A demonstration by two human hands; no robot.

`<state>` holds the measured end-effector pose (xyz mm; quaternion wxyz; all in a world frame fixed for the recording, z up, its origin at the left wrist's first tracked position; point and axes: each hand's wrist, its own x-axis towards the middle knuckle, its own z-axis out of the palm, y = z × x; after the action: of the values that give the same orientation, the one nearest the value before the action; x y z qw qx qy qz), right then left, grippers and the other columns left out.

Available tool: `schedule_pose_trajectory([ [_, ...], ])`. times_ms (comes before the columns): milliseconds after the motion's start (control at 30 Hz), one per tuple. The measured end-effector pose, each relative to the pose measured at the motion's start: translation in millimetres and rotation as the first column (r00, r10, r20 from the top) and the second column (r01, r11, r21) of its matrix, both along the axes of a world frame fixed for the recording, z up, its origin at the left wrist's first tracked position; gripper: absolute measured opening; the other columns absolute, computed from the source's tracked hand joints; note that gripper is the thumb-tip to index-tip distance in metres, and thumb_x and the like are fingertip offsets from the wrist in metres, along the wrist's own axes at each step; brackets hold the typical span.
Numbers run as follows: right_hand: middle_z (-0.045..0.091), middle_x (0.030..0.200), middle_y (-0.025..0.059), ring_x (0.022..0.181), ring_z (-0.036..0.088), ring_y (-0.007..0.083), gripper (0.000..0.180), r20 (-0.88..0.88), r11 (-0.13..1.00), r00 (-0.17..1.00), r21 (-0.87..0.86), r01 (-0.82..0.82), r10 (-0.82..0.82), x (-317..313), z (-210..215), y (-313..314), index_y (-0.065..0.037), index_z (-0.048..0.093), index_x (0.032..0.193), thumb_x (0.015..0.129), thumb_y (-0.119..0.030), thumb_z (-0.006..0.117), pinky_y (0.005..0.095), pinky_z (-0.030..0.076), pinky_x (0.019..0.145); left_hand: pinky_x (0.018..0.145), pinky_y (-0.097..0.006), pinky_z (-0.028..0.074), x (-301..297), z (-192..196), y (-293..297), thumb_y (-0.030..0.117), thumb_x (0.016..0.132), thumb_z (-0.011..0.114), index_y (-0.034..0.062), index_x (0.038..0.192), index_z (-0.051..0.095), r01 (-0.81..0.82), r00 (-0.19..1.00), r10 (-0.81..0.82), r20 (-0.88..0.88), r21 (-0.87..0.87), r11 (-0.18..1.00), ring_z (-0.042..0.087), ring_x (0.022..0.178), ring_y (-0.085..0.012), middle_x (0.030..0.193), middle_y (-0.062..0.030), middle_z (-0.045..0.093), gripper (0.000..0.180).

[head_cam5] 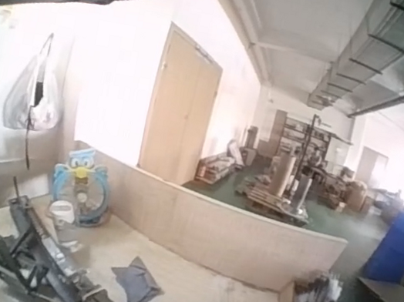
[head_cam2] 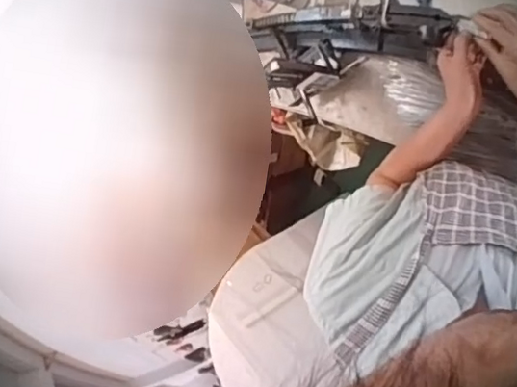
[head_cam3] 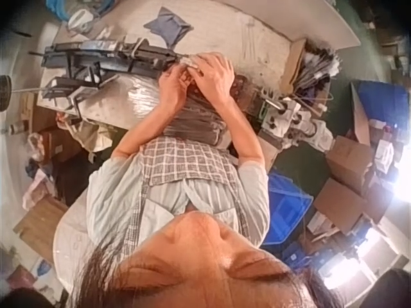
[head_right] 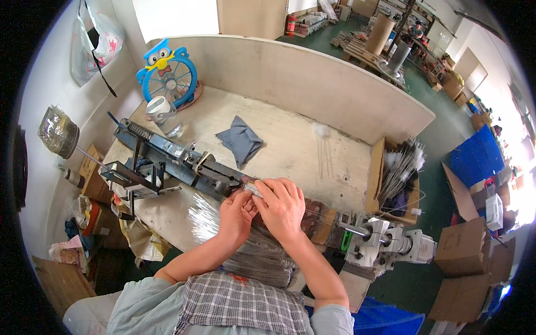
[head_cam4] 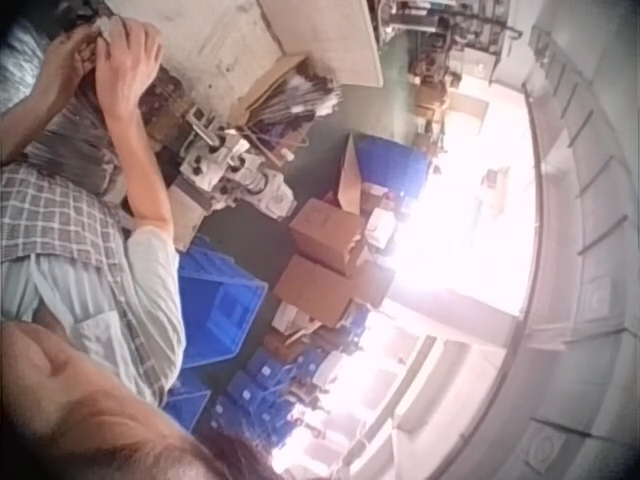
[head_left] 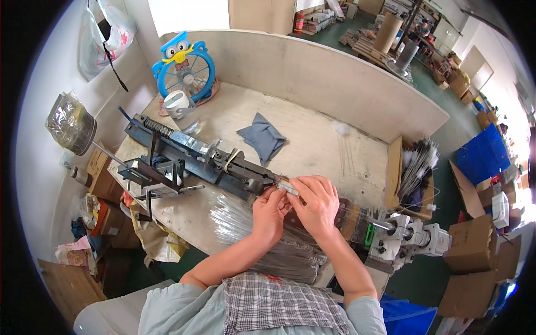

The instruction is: The person is using a specialized machine to wrap and assemble small cleaning brushes by feeding material onto a rotating core.

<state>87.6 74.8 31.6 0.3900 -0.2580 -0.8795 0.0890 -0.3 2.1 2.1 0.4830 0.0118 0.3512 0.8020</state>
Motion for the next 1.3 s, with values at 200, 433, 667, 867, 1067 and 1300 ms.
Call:
schedule_pose_trajectory([
  [200,0.062,0.092,0.001,0.093,0.056,0.0214,0.035,0.018,1.0,1.0,0.014,-0.01,0.01,5,7,1,-0.01,0.067,0.095,0.062,-0.014,0.074,0.0351,0.044,0.076,0.072,-0.028,0.047,1,-1,2,0.008,0.089,0.053,0.0044,0.096,0.057,0.014,0.999,-0.014,-0.037,-0.007,1.0,0.06,0.078,-0.0113,0.088,-0.0021,0.061,0.009],
  [433,0.06,0.079,0.0034,0.087,0.054,0.0229,0.021,0.206,0.999,0.978,-0.041,0.031,-0.022,27,14,5,-0.007,0.065,0.083,0.066,-0.016,0.072,0.0372,0.041,0.077,0.079,-0.032,0.049,-1,8,-1,0.022,0.092,0.049,0.0036,0.099,0.055,0.047,0.998,-0.049,-0.027,-0.077,0.996,0.059,0.081,-0.0154,0.088,-0.0051,0.06,0.021],
  [667,0.059,0.076,0.004,0.085,0.053,0.0233,0.01,0.207,0.998,0.978,-0.064,-0.008,0.021,38,15,0,-0.008,0.065,0.078,0.07,-0.013,0.068,0.037,0.041,0.076,0.086,-0.035,0.045,-3,16,-13,0.053,0.094,0.031,0.0017,0.108,0.051,0.152,0.985,-0.158,-0.062,-0.087,0.984,0.057,0.096,-0.0208,0.099,-0.0096,0.058,0.057],
  [867,0.062,0.077,0.0052,0.082,0.056,0.0246,0.01,0.081,0.993,0.996,-0.112,-0.033,0.042,52,31,1,-0.006,0.066,0.082,0.074,-0.013,0.067,0.037,0.044,0.073,0.094,-0.036,0.04,1,10,-20,0.051,0.095,0.029,0.0,0.127,0.042,0.208,0.949,-0.251,-0.193,-0.219,0.953,0.053,0.109,-0.0234,0.123,-0.0124,0.053,0.061],
  [1067,0.06,0.07,0.0048,0.066,0.06,0.0223,0.012,0.124,0.968,0.989,-0.247,-0.044,0.076,94,-5,-14,-0.008,0.063,0.086,0.074,-0.007,0.063,0.0333,0.048,0.054,0.087,-0.037,0.045,-43,-12,-70,0.03,0.091,0.052,0.0017,0.123,0.046,0.206,0.891,-0.3,-0.341,-0.286,0.936,0.058,0.101,-0.0232,0.113,-0.0137,0.059,0.043],
  [1300,0.06,0.077,0.0049,0.076,0.062,0.0233,0.011,0.434,0.935,0.895,-0.35,0.058,0.106,106,-58,-38,-0.01,0.065,0.086,0.075,-0.012,0.063,0.0359,0.051,0.059,0.066,-0.025,0.044,-267,-129,-247,0.047,0.083,0.062,0.0075,0.104,0.053,-0.404,0.915,0.38,-0.137,-0.289,0.868,0.057,0.086,-0.0147,0.096,-0.0025,0.059,0.046],
])
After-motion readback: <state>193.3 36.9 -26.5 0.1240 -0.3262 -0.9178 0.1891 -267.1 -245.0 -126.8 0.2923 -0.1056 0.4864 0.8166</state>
